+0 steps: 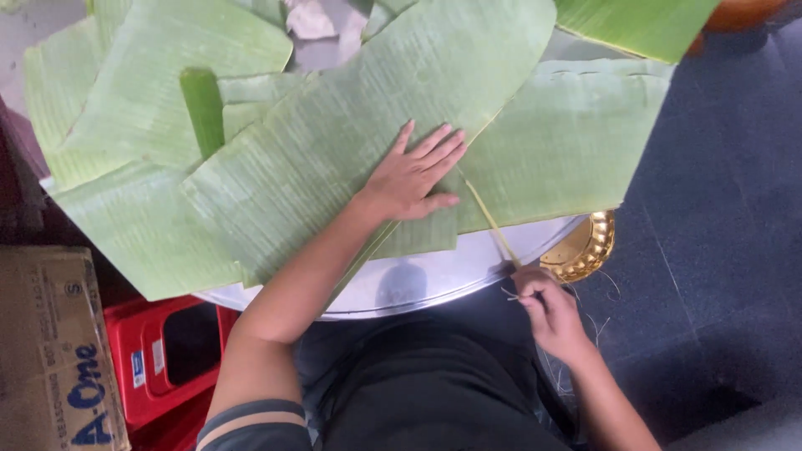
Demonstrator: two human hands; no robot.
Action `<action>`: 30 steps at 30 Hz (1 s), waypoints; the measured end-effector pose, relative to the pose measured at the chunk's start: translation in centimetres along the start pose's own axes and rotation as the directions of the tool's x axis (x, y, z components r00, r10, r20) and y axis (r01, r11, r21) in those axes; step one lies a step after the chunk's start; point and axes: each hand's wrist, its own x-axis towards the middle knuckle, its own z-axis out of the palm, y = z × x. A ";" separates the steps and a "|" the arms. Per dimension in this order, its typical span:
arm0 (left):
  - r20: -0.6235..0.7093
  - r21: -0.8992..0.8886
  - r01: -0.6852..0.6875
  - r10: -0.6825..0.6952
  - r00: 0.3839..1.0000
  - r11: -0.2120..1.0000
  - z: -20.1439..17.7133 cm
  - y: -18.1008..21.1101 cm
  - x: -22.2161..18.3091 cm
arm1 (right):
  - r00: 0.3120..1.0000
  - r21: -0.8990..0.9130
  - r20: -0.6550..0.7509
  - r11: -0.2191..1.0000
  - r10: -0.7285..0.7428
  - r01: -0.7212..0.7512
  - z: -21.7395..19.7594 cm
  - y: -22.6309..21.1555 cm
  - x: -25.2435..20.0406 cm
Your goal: The person is sorting and stacking cut banana leaves on a metal tray, smoothing them out to ensure a neat pile.
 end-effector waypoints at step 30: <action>0.040 0.005 -0.083 0.083 0.996 0.997 -1.7 4.6 10.9 | 0.517 0.055 -0.394 0.581 0.760 -0.812 -23.1 8.8 -27.0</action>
